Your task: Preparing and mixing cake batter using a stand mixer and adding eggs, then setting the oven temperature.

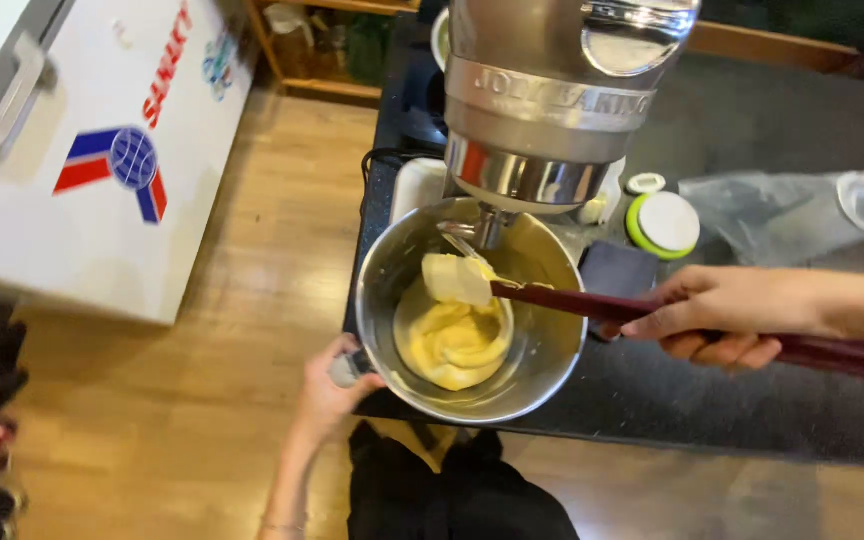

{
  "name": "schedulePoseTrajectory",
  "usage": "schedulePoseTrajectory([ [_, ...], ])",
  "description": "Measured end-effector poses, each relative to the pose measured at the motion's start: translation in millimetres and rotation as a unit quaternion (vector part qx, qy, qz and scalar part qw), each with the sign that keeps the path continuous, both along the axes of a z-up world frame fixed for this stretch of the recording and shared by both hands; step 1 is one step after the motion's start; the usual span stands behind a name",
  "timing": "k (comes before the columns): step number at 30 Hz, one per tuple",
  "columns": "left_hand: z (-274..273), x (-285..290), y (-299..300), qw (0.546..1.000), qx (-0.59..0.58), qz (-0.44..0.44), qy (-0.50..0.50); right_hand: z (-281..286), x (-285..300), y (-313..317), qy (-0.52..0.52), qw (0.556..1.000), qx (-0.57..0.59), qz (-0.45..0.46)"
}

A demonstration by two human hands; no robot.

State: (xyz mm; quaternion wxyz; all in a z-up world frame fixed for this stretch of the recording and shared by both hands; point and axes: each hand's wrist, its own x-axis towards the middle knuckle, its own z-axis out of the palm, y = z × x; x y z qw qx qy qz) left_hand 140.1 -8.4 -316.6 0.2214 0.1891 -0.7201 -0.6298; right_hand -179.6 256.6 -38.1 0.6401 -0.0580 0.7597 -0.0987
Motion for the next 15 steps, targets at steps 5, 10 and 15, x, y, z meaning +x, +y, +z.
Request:
schedulePoseTrajectory([
  [5,7,5,7,0.999,0.005,0.039,0.008,-17,-42,53,-0.043,0.998,-0.030,-0.021],
  [10,17,2,14,0.998,0.027,0.050,0.031,-19,-51,107,-0.084,0.991,-0.062,-0.078],
  [15,20,-2,14,0.996,0.043,0.043,0.063,-40,-58,229,0.182,0.981,-0.038,0.054],
])
